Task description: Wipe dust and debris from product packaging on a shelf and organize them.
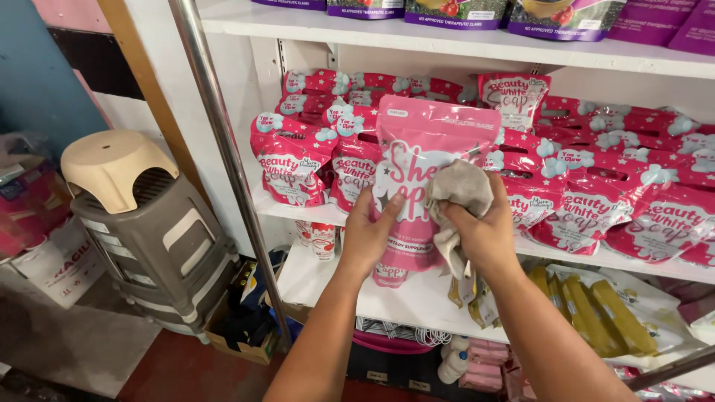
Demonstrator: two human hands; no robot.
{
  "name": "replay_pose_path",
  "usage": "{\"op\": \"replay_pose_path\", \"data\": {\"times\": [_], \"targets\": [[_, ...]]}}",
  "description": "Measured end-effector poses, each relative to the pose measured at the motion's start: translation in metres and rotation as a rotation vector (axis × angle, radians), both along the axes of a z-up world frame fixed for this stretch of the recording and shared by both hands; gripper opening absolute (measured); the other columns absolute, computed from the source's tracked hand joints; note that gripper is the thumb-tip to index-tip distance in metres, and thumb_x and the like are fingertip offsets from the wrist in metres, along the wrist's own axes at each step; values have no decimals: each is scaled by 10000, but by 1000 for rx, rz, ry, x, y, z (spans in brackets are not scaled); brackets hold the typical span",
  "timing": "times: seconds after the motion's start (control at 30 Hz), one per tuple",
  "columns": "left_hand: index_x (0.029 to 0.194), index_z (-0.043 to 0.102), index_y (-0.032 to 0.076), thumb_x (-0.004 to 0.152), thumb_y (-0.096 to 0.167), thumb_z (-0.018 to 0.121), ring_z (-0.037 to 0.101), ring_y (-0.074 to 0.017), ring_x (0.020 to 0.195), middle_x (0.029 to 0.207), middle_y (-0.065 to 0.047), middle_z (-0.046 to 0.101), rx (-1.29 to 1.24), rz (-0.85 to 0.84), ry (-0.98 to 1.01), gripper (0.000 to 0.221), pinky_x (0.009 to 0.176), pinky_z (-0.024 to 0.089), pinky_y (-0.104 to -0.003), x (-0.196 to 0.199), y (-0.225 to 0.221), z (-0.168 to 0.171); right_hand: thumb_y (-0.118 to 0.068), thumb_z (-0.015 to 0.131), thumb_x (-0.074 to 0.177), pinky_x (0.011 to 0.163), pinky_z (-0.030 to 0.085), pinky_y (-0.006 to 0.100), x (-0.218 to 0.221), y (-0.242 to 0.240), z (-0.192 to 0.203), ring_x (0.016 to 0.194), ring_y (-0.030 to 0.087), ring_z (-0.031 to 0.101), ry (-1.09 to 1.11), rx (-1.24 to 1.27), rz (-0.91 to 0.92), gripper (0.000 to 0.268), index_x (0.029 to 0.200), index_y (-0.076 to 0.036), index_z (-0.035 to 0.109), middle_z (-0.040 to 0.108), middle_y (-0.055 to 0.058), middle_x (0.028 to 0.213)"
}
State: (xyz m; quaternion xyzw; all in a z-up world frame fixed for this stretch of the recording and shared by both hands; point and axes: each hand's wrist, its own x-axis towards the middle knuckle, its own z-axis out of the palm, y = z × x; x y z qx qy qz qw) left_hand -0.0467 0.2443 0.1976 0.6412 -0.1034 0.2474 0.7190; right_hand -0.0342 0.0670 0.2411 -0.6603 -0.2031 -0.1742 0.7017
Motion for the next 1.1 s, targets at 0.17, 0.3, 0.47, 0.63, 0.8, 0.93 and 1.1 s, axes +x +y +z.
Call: {"op": "replay_pose_path", "data": {"times": [0.17,0.3,0.47,0.63,0.8,0.93,1.1], "targets": [[1236,650,20,966,374,678,661,-93,925,1052,-56,739,-161,23,38,446,826,544,-274,7,3,-22,74,498,761,1041,491,372,19,-6,-25,1157,230,591,-115,58,-33,561,1317,-6,506,537,128,1240],[1185,658,26,962,362,673,665,-89,895,1025,-55,743,-169,8,113,403,795,546,-270,3,28,-16,4,431,823,1107,507,410,6,-12,1,1209,271,626,-132,203,-64,491,1307,19,514,583,181,1294],[1181,669,4,1006,326,657,646,-106,906,1025,-70,733,-194,-30,117,367,797,532,-271,11,44,-38,-130,557,916,1092,481,469,-8,20,32,1291,321,551,-206,290,-245,580,1431,-90,295,448,166,1401],[1191,677,67,884,390,558,721,-197,935,1063,-53,782,-985,-583,283,461,703,545,-301,16,53,-49,-336,671,924,1199,203,600,-39,90,-18,1445,470,344,-587,-730,-520,714,1521,-99,358,333,262,1567],[1293,625,8,938,27,626,711,-118,1022,1116,-87,756,82,114,-55,356,887,550,-269,4,50,-57,-237,714,841,1138,313,559,-30,82,-28,1354,406,445,-836,-930,-536,550,1384,-211,624,459,193,1489],[1202,660,-23,994,178,706,631,-123,801,970,-114,752,-129,-107,82,292,705,516,-305,-8,48,-42,-135,698,882,1095,374,536,-12,59,-18,1296,388,477,-807,-798,-666,504,1382,-162,646,504,201,1462],[1181,650,7,951,199,724,698,-75,876,990,-51,782,-6,-38,-37,309,790,568,-262,-27,53,-29,-17,645,1016,1125,407,484,2,44,1,1294,385,490,-632,-523,-789,438,1439,-129,629,524,199,1420]]}}
